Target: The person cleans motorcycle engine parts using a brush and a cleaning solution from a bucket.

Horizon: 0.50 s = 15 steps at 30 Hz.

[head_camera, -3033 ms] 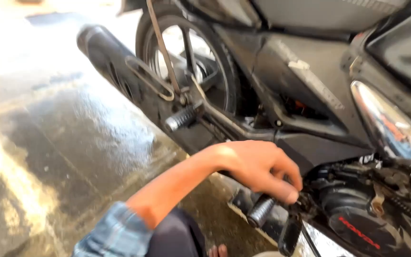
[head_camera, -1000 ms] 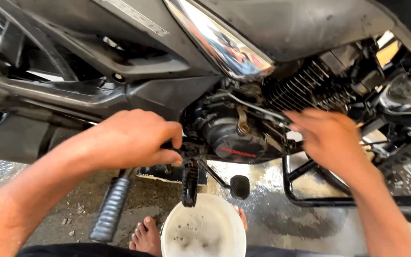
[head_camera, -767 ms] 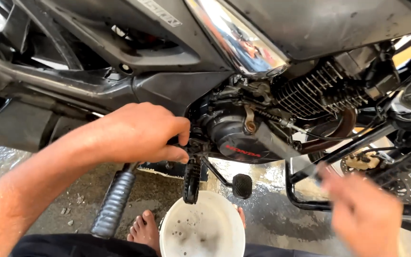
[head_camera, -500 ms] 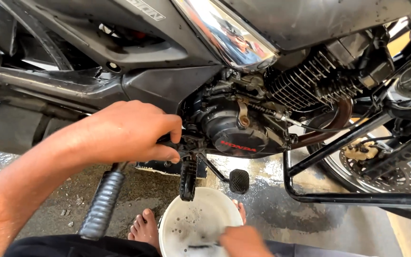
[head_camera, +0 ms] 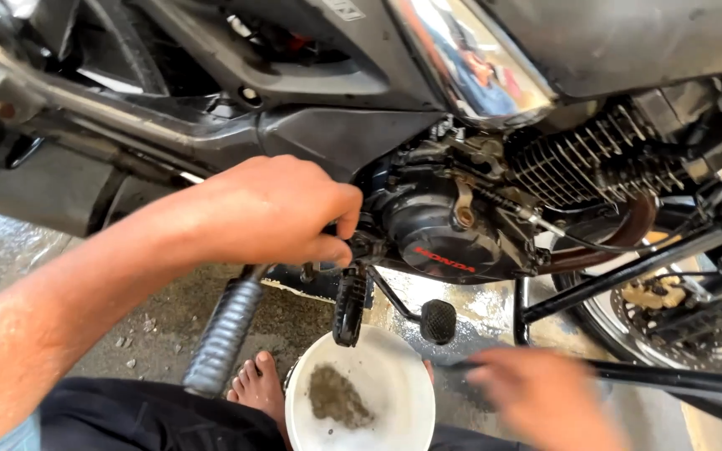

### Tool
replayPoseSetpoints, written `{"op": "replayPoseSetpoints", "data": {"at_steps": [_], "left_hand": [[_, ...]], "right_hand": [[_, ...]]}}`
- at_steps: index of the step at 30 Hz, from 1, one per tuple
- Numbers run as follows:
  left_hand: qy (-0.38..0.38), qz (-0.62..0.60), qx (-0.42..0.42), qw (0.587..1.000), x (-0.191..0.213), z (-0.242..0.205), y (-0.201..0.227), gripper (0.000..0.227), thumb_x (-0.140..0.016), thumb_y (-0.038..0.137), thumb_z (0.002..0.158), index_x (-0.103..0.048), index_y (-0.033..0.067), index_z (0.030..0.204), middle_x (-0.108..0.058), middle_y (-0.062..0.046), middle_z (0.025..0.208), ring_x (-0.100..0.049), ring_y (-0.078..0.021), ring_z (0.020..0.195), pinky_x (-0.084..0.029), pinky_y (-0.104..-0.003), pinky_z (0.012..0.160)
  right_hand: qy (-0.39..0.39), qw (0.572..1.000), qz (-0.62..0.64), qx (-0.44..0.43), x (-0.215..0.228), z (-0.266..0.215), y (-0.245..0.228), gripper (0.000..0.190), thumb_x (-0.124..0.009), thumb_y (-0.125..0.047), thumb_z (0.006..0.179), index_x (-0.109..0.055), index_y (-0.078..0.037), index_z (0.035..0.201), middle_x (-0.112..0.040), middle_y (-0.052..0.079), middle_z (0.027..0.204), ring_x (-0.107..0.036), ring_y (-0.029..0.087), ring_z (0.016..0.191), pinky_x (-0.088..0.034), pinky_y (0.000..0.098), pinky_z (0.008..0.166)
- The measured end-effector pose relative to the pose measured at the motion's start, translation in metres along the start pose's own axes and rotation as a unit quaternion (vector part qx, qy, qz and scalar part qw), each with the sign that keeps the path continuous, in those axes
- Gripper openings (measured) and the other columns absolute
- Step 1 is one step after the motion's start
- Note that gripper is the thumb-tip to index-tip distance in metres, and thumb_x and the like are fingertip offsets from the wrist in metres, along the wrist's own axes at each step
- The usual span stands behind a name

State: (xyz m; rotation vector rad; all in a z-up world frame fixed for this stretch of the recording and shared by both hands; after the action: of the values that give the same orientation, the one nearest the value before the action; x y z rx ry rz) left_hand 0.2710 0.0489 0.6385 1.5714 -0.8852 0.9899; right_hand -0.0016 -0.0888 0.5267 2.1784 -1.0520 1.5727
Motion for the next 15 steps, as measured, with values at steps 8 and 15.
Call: {"op": "replayPoseSetpoints", "data": {"at_steps": [8, 15], "left_hand": [[0.011, 0.032, 0.005, 0.999, 0.002, -0.001, 0.0, 0.035, -0.078, 0.04, 0.076, -0.071, 0.0204, 0.104, -0.074, -0.006, 0.089, -0.071, -0.0309, 0.094, -0.054, -0.047, 0.081], [-0.003, 0.019, 0.012, 1.0, 0.001, 0.001, -0.003, 0.035, -0.078, 0.041, 0.076, -0.071, 0.0205, 0.104, -0.074, -0.006, 0.088, -0.07, -0.03, 0.095, -0.054, -0.047, 0.081]], "right_hand": [[0.445, 0.791, -0.352, 0.228, 0.173, -0.017, -0.142, 0.026, -0.075, -0.013, 0.081, -0.081, -0.017, 0.106, -0.071, -0.001, 0.078, -0.067, 0.021, 0.065, -0.05, 0.0351, 0.052], [0.368, 0.704, -0.522, 0.309, 0.134, 0.072, -0.187, 0.009, -0.067, -0.017, 0.08, -0.07, -0.014, 0.088, -0.07, -0.002, 0.086, -0.068, 0.016, 0.074, -0.051, 0.0322, 0.052]]}}
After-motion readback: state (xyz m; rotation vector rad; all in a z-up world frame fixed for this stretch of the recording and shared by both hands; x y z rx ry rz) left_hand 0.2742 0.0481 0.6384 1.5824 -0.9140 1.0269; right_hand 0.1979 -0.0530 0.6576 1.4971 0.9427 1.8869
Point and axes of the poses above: each hand's wrist, its own z-axis towards the middle knuckle, its own x-axis out of the back of the hand, y = z × x, the point moved 9 cm from there along z, towards the middle knuckle
